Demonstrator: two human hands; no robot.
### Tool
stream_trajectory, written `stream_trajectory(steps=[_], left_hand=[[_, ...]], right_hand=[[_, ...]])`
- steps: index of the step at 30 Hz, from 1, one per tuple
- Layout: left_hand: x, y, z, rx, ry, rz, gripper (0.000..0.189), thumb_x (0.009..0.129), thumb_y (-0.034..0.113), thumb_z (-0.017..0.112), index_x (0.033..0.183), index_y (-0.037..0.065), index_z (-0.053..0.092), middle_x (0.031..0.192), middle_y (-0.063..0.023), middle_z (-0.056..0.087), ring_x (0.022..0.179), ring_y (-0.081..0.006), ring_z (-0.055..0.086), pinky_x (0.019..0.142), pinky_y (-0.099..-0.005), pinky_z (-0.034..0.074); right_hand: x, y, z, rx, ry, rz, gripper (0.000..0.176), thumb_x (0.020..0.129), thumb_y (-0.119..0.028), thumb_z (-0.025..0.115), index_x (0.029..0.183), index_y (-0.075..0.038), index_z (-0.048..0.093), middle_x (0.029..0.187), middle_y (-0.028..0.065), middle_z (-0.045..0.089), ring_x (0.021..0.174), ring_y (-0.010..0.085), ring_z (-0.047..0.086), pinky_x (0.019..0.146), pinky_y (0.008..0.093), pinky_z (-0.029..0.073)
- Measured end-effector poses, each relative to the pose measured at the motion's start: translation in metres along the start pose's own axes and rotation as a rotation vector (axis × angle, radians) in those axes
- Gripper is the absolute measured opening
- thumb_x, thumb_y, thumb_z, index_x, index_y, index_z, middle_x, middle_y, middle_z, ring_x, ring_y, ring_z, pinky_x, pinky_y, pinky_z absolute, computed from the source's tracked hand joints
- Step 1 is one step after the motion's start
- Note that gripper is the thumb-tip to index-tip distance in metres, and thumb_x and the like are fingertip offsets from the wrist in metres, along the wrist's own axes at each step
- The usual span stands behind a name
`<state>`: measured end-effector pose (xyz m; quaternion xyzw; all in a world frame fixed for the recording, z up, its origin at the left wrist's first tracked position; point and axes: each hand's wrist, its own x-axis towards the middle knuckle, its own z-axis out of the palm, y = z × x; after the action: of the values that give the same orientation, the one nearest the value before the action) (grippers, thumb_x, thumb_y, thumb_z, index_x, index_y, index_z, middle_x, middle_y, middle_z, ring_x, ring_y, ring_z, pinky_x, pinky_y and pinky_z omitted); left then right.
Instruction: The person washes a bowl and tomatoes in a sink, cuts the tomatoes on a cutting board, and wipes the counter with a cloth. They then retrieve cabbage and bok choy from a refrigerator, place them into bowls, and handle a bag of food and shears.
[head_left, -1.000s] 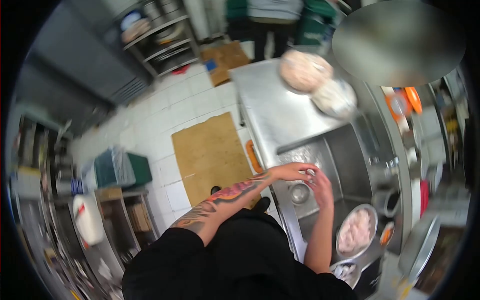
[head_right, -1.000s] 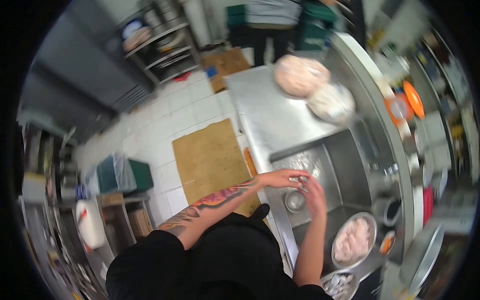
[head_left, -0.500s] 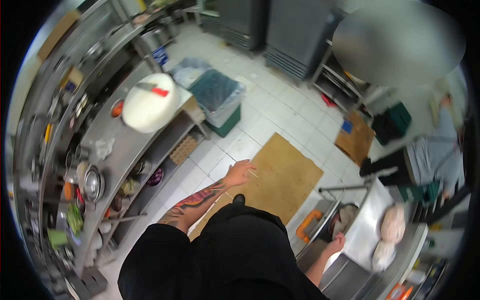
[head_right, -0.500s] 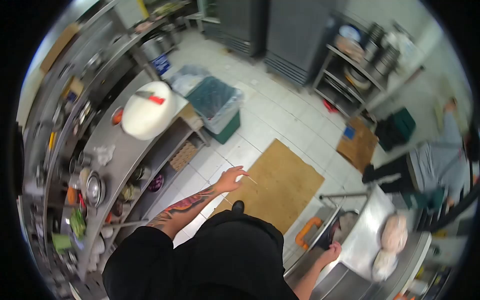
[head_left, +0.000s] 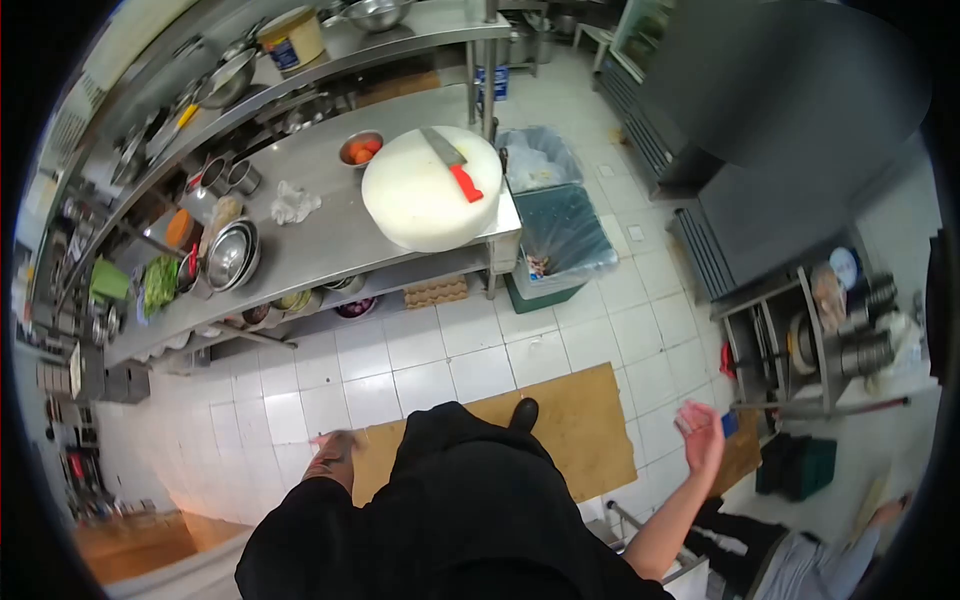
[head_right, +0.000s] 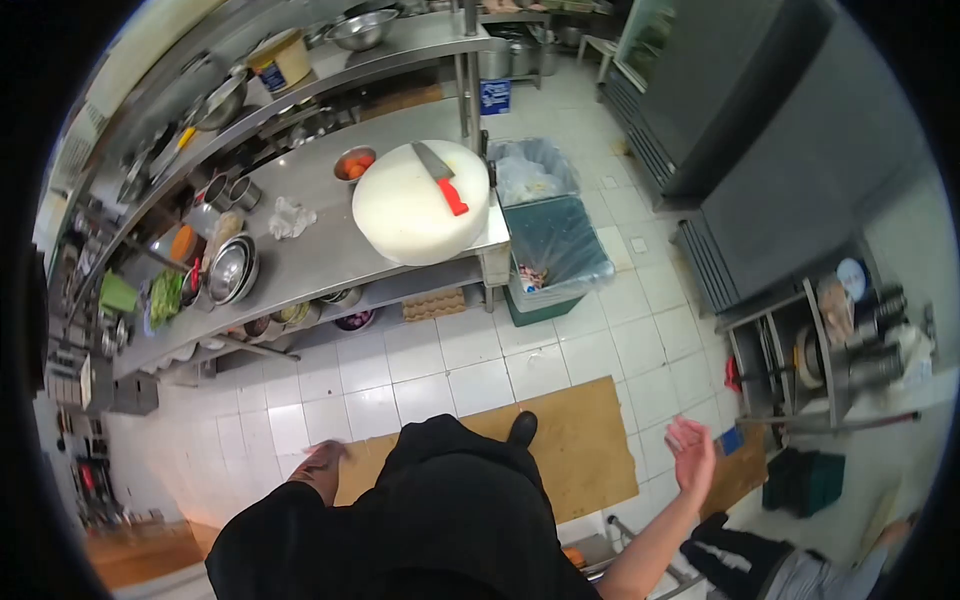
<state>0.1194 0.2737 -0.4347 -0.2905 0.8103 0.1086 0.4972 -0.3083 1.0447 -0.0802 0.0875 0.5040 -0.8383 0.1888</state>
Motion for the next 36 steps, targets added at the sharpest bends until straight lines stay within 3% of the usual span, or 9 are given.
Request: stream_trajectory(steps=[2, 4, 6, 8, 12, 14, 20, 26, 36], left_hand=[[-0.065, -0.013, 0.063, 0.040, 0.166, -0.005, 0.072, 0.098, 0.061, 0.051, 0.160, 0.030, 0.031, 0.166, -0.0010, 0.030, 0.151, -0.0340, 0.029, 0.116, -0.0633, 0.029], [-0.102, 0.005, 0.056, -0.313, 0.045, -0.059, 0.070, 0.096, 0.061, 0.052, 0.157, 0.029, 0.037, 0.163, 0.0006, 0.036, 0.147, -0.0349, 0.034, 0.115, -0.0592, 0.031], [-0.137, 0.048, -0.025, -0.964, -0.318, -0.327, 0.063, 0.097, 0.058, 0.050, 0.151, 0.027, 0.048, 0.156, -0.0001, 0.048, 0.138, -0.0359, 0.048, 0.114, -0.0500, 0.039], [-0.009, -0.026, 0.072, -0.372, 0.053, 0.374, 0.053, 0.094, 0.055, 0.056, 0.133, 0.022, 0.067, 0.137, -0.0060, 0.065, 0.128, -0.0267, 0.058, 0.107, -0.0424, 0.047], [-0.074, 0.049, -0.201, -1.068, 0.295, 0.302, 0.035, 0.098, 0.034, 0.060, 0.115, 0.007, 0.074, 0.090, -0.0109, 0.075, 0.081, -0.0218, 0.069, 0.074, -0.0371, 0.054], [-0.099, 0.064, -0.346, -1.095, 0.721, 0.374, 0.031, 0.098, 0.025, 0.065, 0.121, 0.006, 0.072, 0.095, -0.0030, 0.075, 0.081, -0.0117, 0.066, 0.068, -0.0303, 0.053], [0.062, -0.048, -0.595, -0.427, 1.492, 0.111, 0.064, 0.093, 0.046, 0.065, 0.146, 0.013, 0.052, 0.153, -0.0159, 0.045, 0.130, -0.0417, 0.047, 0.104, -0.0506, 0.045], [0.118, -0.063, -0.659, -0.535, 1.086, -0.232, 0.074, 0.094, 0.051, 0.058, 0.156, 0.016, 0.036, 0.158, -0.0103, 0.039, 0.141, -0.0422, 0.034, 0.108, -0.0650, 0.036], [0.085, 0.042, -0.563, -0.511, 1.194, 0.799, 0.044, 0.069, -0.004, 0.064, 0.100, 0.025, 0.074, 0.138, 0.0026, 0.057, 0.137, -0.0296, 0.042, 0.102, -0.0554, 0.033]], right_hand=[[0.052, 0.016, 0.062, -1.682, 0.747, 0.658, 0.044, 0.098, -0.043, 0.061, 0.133, -0.016, 0.063, 0.144, 0.0188, 0.057, 0.139, 0.0359, 0.048, 0.113, 0.0718, 0.025], [0.113, 0.110, -0.079, -2.365, 0.232, 0.224, 0.053, 0.092, -0.046, 0.066, 0.140, -0.025, 0.060, 0.146, 0.0174, 0.055, 0.149, 0.0333, 0.033, 0.111, 0.0795, 0.013], [0.145, 0.143, -0.022, -1.609, 0.256, 0.146, 0.046, 0.090, -0.040, 0.067, 0.134, -0.025, 0.066, 0.150, 0.0162, 0.052, 0.152, 0.0320, 0.029, 0.112, 0.0789, 0.012], [0.154, 0.137, 0.077, -1.803, -0.023, 0.298, 0.039, 0.090, -0.039, 0.068, 0.126, -0.025, 0.071, 0.152, 0.0179, 0.049, 0.151, 0.0340, 0.029, 0.112, 0.0793, 0.011], [0.198, 0.163, 0.169, -1.875, -0.278, 0.110, 0.041, 0.089, -0.042, 0.070, 0.127, -0.026, 0.070, 0.157, 0.0252, 0.038, 0.146, 0.0415, 0.037, 0.110, 0.0791, 0.018], [0.215, 0.167, 0.212, -1.800, -0.395, 0.047, 0.040, 0.088, -0.041, 0.072, 0.124, -0.024, 0.072, 0.152, 0.0268, 0.045, 0.140, 0.0416, 0.045, 0.112, 0.0688, 0.031], [0.267, 0.171, 0.213, -1.783, -0.492, 0.030, 0.039, 0.090, -0.035, 0.070, 0.122, -0.013, 0.072, 0.134, 0.0277, 0.061, 0.126, 0.0423, 0.058, 0.105, 0.0497, 0.048], [0.247, 0.155, 0.294, -1.653, -0.249, -0.070, 0.029, 0.095, -0.023, 0.069, 0.119, -0.007, 0.072, 0.124, 0.0208, 0.069, 0.106, 0.0298, 0.070, 0.089, 0.0379, 0.056], [0.280, 0.093, 0.492, -1.545, -0.400, -0.407, 0.019, 0.097, -0.005, 0.061, 0.112, 0.000, 0.072, 0.118, 0.0197, 0.071, 0.111, 0.0309, 0.069, 0.094, 0.0366, 0.053]])
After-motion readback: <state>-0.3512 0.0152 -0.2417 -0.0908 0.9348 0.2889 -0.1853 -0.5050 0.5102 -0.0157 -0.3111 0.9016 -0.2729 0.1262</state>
